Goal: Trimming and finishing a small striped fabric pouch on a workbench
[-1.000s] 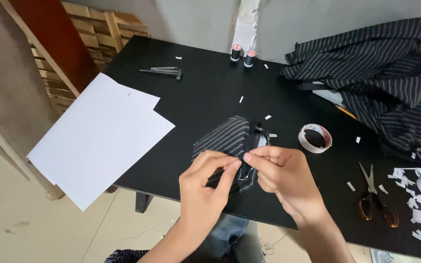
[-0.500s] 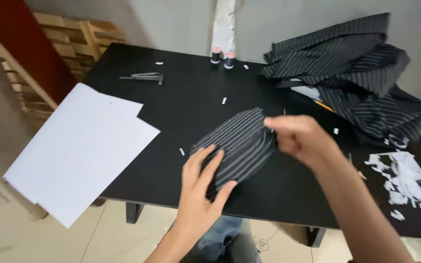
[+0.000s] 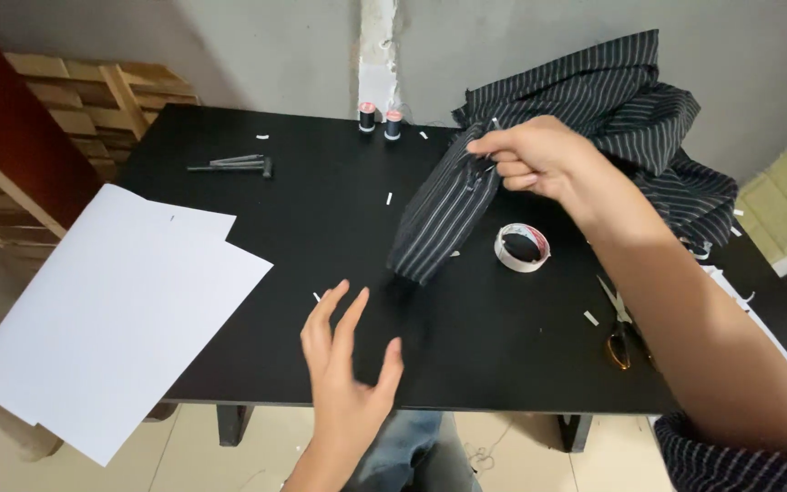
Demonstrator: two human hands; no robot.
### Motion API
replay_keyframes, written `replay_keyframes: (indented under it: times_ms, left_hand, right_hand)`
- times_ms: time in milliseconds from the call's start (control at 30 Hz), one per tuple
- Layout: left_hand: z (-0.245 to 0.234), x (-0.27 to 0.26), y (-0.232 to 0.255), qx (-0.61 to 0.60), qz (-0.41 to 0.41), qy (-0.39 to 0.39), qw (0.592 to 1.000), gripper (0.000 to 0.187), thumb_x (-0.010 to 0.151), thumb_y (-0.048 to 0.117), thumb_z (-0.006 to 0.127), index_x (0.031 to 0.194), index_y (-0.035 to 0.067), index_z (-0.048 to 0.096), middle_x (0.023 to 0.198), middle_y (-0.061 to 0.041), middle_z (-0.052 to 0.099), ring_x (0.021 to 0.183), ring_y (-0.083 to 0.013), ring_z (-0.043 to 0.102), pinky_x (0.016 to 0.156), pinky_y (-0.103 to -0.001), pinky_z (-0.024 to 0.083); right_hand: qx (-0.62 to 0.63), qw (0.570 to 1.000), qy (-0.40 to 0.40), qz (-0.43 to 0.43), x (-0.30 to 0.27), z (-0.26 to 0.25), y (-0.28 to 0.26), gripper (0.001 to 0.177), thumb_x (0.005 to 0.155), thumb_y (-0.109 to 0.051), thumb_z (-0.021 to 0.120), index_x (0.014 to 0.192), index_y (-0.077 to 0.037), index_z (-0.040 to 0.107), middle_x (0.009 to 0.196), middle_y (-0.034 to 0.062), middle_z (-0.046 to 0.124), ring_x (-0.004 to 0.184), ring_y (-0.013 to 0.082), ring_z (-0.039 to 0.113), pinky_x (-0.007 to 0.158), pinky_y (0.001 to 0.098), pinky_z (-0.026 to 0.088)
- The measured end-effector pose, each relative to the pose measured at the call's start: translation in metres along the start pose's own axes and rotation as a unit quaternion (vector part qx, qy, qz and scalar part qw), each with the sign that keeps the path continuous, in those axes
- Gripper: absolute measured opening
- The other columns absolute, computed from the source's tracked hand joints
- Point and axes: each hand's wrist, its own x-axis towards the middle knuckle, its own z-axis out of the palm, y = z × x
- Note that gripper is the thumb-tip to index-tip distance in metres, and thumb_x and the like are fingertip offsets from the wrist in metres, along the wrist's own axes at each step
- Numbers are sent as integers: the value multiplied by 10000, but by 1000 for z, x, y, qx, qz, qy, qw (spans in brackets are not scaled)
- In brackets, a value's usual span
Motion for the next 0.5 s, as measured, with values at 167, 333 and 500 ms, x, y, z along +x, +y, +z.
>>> replay_keyframes:
  times_ms: [167, 333, 500]
  left_hand:
    - [18, 40, 5, -45, 33, -8, 998, 849, 701, 125, 798, 1393, -25, 329, 1405, -348, 246, 1255, -564, 288, 997, -650, 256]
    - [20, 65, 7, 20, 45, 49, 998, 769, 719, 165, 793, 1354, -9, 397, 1280, -265, 440, 1132, -445, 496, 930, -523, 414]
    - [-5, 74, -16, -102, 8, 37, 994, 651, 743, 73, 751, 1331, 32, 475, 1211, -177, 598, 1114, -342, 589, 924, -423, 482]
  right_hand:
    - [-15, 995, -46, -82, -27, 49, 14, 281, 775, -20, 686, 590, -54, 477, 462, -91, 235, 312, -25, 229, 277, 141, 161]
    - [-8, 991, -105, -84, -65, 95, 22, 157, 796, -19, 668, 700, 60, 572, 445, -54, 263, 307, -6, 242, 276, 154, 168]
    - [-63, 970, -201, -118, -99, 94, -5, 307, 870, -173, 631, 912, 131, 649, 415, -24, 253, 303, 11, 228, 291, 157, 165]
